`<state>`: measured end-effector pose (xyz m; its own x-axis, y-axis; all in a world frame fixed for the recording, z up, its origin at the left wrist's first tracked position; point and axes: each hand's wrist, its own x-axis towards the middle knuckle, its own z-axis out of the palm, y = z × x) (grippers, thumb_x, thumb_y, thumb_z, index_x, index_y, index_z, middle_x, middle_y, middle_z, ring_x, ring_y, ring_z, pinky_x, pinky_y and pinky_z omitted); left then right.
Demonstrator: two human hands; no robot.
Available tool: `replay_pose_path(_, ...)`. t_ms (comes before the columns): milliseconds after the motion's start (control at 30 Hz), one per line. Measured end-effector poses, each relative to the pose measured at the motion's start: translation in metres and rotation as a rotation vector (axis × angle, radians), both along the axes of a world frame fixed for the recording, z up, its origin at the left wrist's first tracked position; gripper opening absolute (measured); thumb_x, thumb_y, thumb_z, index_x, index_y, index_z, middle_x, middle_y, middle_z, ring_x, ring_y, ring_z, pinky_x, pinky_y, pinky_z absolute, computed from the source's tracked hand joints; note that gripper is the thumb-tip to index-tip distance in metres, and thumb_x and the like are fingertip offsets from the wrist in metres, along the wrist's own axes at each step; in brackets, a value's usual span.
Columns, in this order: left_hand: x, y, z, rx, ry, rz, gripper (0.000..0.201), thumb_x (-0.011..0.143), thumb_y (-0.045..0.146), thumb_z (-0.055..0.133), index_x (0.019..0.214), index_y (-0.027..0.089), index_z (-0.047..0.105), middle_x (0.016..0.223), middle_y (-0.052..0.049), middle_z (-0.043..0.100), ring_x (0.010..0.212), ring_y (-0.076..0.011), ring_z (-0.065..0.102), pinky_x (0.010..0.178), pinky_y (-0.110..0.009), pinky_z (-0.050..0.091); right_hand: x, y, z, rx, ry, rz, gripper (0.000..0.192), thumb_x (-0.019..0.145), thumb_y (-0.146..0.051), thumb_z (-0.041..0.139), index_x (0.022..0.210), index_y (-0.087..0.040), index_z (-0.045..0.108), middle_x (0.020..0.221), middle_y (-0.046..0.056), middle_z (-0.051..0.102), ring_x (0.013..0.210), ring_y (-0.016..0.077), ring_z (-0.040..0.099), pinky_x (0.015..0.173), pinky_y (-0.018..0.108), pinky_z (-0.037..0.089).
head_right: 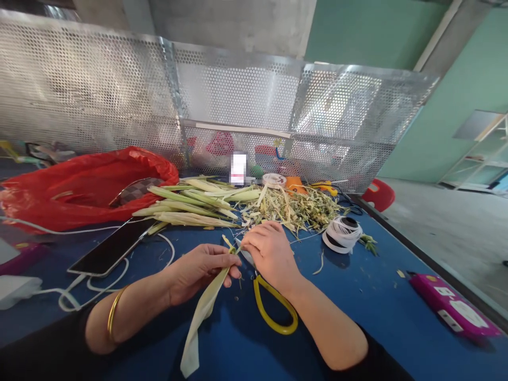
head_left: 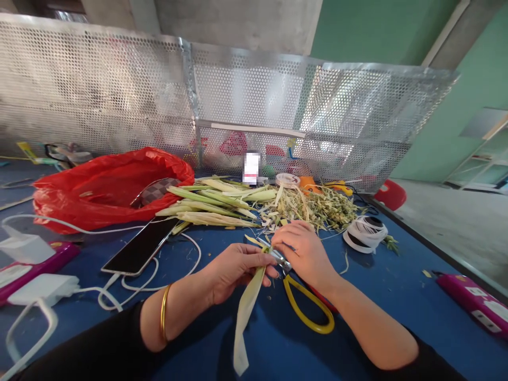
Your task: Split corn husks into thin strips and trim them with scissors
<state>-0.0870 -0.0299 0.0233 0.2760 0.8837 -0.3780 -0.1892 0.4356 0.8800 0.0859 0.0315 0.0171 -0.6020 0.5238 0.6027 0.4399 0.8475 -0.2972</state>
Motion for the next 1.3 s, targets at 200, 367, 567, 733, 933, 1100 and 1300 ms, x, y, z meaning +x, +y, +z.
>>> replay_pose_path(200,-0.003,0.006,-0.002,0.068,-0.022,0.206,0.019,0.071,0.031,0.073,0.074,0.013,0.067,0.082,-0.009,0.072,0.063,-0.0116,0.065,0.037,-0.013,0.033,-0.001,-0.012,0.002,-0.024,0.246,-0.208,0.015,0.089,-0.026,0.051,0.088,-0.020,0.065,0.093,0.007,0.066,0.089,0.0214,0.059,0.080,0.034,0.043)
replay_pose_path(367,-0.003,0.009,-0.002,0.234,0.043,0.354,0.021,0.070,0.033,0.073,0.072,0.013,0.068,0.071,-0.006,0.071,0.046,-0.0056,0.054,0.031,-0.013,0.025,-0.017,-0.034,-0.001,-0.782,0.252,-0.067,0.040,0.085,-0.048,0.053,0.064,-0.016,0.060,0.060,0.000,0.056,0.057,0.0136,0.050,0.054,0.025,0.037)
replay_pose_path(567,-0.002,0.008,-0.007,0.205,-0.014,0.326,0.022,0.068,0.031,0.074,0.078,0.013,0.068,0.072,-0.006,0.070,0.052,-0.0079,0.058,0.033,-0.013,0.029,-0.029,-0.041,-0.010,-0.979,0.225,0.084,0.029,0.087,-0.037,0.050,0.074,-0.014,0.063,0.067,0.001,0.058,0.062,0.0137,0.051,0.059,0.025,0.040)
replay_pose_path(733,-0.005,0.011,-0.006,0.131,-0.054,0.391,0.019,0.069,0.029,0.073,0.074,0.012,0.067,0.076,-0.008,0.071,0.062,-0.0113,0.063,0.035,-0.013,0.032,-0.020,-0.038,-0.011,-0.218,-0.017,-0.188,0.013,0.085,-0.021,0.051,0.077,-0.016,0.060,0.076,0.004,0.059,0.070,0.0180,0.054,0.066,0.030,0.040)
replay_pose_path(933,-0.002,0.008,-0.006,0.065,-0.166,0.344,0.019,0.066,0.026,0.076,0.069,0.011,0.067,0.064,-0.003,0.065,0.053,-0.0082,0.057,0.047,-0.016,0.043,-0.024,-0.046,-0.011,0.473,-0.261,0.040,0.030,0.090,-0.009,0.041,0.115,-0.015,0.056,0.083,0.005,0.059,0.078,0.0187,0.053,0.086,0.038,0.036)
replay_pose_path(1100,0.003,0.005,-0.011,0.041,-0.161,0.302,0.019,0.063,0.023,0.078,0.073,0.010,0.068,0.063,-0.003,0.064,0.053,-0.0084,0.057,0.049,-0.017,0.044,-0.028,-0.045,-0.015,0.519,-0.339,0.055,0.024,0.090,-0.008,0.038,0.096,-0.010,0.062,0.075,0.005,0.057,0.072,0.0181,0.049,0.080,0.037,0.037)
replay_pose_path(1300,0.000,0.008,-0.006,0.140,-0.019,0.278,0.021,0.069,0.028,0.073,0.075,0.009,0.071,0.063,-0.002,0.063,0.037,-0.0005,0.039,0.031,-0.013,0.025,-0.024,-0.044,-0.016,0.485,-0.238,0.112,0.027,0.092,-0.009,0.036,0.080,-0.014,0.060,0.068,0.002,0.054,0.068,0.0153,0.047,0.078,0.035,0.037)
